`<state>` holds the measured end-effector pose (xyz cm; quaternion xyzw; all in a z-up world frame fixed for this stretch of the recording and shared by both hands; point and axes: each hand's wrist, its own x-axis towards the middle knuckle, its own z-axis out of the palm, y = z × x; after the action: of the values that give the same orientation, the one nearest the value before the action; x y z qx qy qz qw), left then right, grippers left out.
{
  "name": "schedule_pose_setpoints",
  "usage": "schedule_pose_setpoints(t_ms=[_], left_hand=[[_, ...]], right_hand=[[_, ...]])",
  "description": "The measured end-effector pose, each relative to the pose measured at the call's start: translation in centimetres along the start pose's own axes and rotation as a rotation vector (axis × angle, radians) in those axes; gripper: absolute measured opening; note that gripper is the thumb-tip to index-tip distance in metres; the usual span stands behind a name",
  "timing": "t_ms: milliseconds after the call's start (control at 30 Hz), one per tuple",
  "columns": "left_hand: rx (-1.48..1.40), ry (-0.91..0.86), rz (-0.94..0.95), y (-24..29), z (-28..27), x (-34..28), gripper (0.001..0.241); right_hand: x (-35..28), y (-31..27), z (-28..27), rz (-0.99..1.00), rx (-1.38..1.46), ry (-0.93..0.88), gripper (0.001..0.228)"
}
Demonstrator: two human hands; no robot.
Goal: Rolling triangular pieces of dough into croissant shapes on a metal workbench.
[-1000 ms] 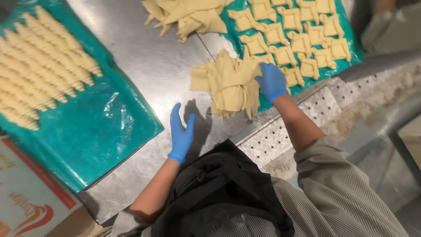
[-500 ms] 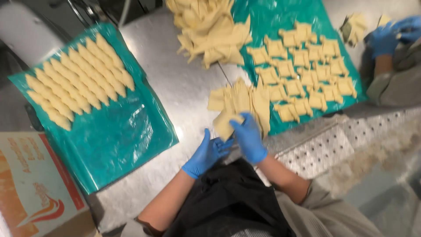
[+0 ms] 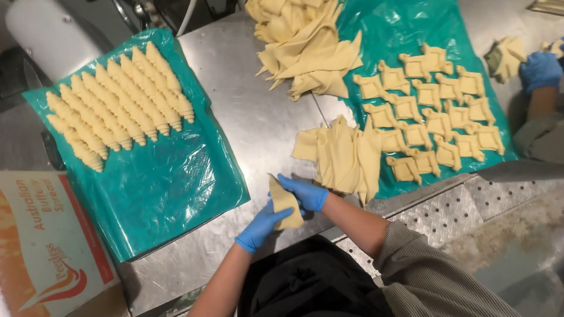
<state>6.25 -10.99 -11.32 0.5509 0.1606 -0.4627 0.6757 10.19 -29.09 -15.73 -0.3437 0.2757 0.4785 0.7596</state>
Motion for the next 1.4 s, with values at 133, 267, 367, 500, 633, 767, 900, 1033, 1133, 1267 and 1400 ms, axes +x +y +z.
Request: schedule_pose_setpoints(t_ms=[133,267,367,500,633,767,900,1033,1133,1267,1400], left_hand=[[-0.382,-0.167,-0.046,-5.4,-1.6,3.5,0.048],[-0.321,-0.048,-0.065,-11.9,-2.3,3.2,0.049],[-0.076,-0.057,0.079,-11.0,-2.8,0.7,0.051],[-0.036,0.160,0.180,-14.4,-5.3,-0.6,0.052],[-0.209,0.289,0.165,-13.0,-5.9,-0.5,0.053],[0.410,0.689,0.603,-8.9,-2.9,0.2,0.066],[1.181,0.373,0.709,-7.7,-0.3,2.4,0.089],[1.468,0.202,0.814,-10.2,-0.6,4.2,0.090],[1.478,0.155,0.775,-10.3,-0.8,3.8,0.092],[1.451,0.109,0.775,-9.9,-1.0,3.8,0.096],[1.427,0.089,0.746,-10.0,-0.8,4.0,0.098]], right_hand=[[3.3,-1.8,-1.5,-0.186,-0.086,-0.100,0.048],[-0.5,-0.8,1.2,-0.301,-0.276,-0.056,0.044],[-3.4,-0.4,2.7,-0.260,-0.327,-0.026,0.040],[-6.6,2.7,2.9,-0.193,-0.550,-0.026,0.034],[-5.8,3.5,2.5,-0.127,-0.466,-0.139,0.031],[0.0,1.2,1.2,-0.292,-0.520,0.043,0.031],[6.0,-1.4,-0.1,-0.368,-0.438,0.061,0.035],[8.6,-4.5,-0.9,-0.360,-0.535,0.041,0.033],[9.8,-7.4,-0.5,-0.404,-0.560,-0.011,0.032],[11.5,-12.7,0.0,-0.408,-0.538,0.029,0.031],[13.7,-15.7,0.1,-0.366,-0.631,0.059,0.028]])
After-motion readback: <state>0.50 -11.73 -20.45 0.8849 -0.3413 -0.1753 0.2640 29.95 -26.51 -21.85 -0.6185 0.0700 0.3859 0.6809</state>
